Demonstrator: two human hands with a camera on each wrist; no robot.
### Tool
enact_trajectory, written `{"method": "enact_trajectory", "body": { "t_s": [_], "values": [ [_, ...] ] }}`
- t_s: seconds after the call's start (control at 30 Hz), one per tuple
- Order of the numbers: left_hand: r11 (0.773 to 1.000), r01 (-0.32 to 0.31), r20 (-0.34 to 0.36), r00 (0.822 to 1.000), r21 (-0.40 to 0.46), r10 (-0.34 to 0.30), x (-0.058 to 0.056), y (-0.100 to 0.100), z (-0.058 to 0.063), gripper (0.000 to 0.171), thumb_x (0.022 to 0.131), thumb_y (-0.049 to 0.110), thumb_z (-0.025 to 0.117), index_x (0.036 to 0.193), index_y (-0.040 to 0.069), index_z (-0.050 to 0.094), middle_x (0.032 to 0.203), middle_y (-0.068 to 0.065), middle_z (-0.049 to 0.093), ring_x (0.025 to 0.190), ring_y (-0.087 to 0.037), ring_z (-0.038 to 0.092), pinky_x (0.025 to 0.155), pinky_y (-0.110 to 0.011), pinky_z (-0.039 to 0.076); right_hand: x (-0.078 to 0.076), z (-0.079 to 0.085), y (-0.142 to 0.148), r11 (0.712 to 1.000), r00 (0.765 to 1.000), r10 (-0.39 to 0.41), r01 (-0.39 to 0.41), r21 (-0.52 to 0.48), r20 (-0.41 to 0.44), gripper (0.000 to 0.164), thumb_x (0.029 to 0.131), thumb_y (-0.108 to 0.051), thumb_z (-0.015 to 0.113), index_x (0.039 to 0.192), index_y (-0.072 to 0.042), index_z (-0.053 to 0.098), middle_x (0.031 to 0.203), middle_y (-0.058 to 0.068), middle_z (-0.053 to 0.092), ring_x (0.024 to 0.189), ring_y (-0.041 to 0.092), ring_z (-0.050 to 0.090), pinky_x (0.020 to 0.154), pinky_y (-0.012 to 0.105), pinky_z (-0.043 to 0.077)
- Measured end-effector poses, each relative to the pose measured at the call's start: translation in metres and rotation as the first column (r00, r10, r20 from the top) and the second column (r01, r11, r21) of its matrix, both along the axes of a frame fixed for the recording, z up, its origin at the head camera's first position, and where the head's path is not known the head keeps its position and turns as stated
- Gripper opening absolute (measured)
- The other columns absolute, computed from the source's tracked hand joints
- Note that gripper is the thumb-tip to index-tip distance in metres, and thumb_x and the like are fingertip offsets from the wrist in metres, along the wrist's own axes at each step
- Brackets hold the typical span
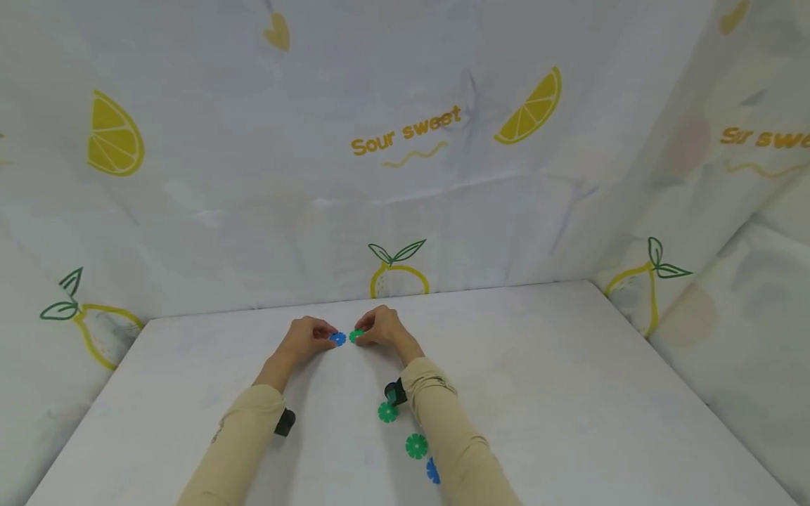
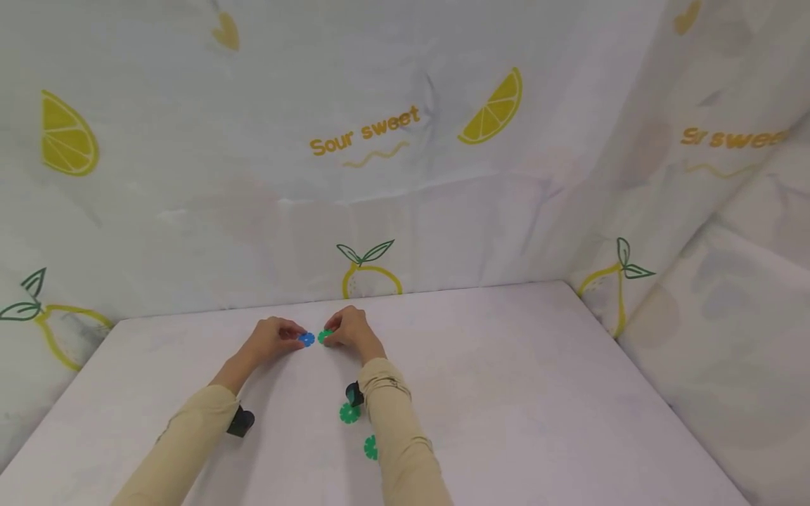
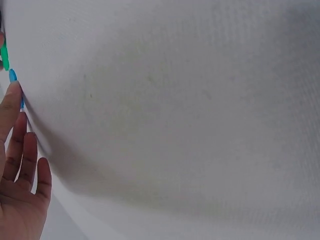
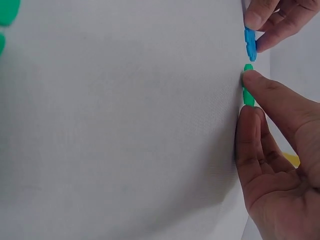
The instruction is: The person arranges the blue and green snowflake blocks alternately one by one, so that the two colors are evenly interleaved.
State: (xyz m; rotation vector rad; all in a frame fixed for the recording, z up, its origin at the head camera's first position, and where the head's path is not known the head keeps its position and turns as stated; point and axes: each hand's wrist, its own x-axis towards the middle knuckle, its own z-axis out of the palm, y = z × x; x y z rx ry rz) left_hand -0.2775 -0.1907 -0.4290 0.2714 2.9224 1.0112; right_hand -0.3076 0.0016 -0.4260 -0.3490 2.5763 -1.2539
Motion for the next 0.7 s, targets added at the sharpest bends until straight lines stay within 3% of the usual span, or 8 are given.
{"method": "enact_trajectory", "body": {
  "t_s": [0.27, 0.7],
  "values": [
    [0.994, -0.009, 0.001, 1.0, -0.11, 0.01, -0.0032, 0.0025, 0.0029, 0.02, 0.08, 0.01, 0.077, 0.099, 0.004, 0.074, 0.096, -0.009, 0.068, 0.091, -0.025, 0.057, 0.083, -0.044, 0.048, 0.0029, 0.0027, -0.0001, 1.0, 1.0, -0.009, 0.01, 0.021, -0.005, 0.021, 0.076, -0.006, 0.081, 0.095, -0.003, 0.074, 0.087, 0.005, 0.071, 0.071, 0.009, 0.059, 0.064, 0.019, 0.051],
    [0.991, 0.0, 0.014, 1.0, -0.134, 0.002, -0.0043, 0.0032, 0.0038, 0.02, 0.081, 0.011, 0.077, 0.099, 0.004, 0.074, 0.099, -0.01, 0.07, 0.101, -0.03, 0.058, 0.09, -0.047, 0.047, 0.0032, 0.003, -0.0085, 0.999, 0.999, -0.028, 0.029, 0.039, -0.022, 0.018, 0.075, -0.004, 0.081, 0.091, -0.001, 0.074, 0.077, 0.002, 0.066, 0.066, 0.008, 0.053, 0.059, 0.016, 0.046]
  ]
}}
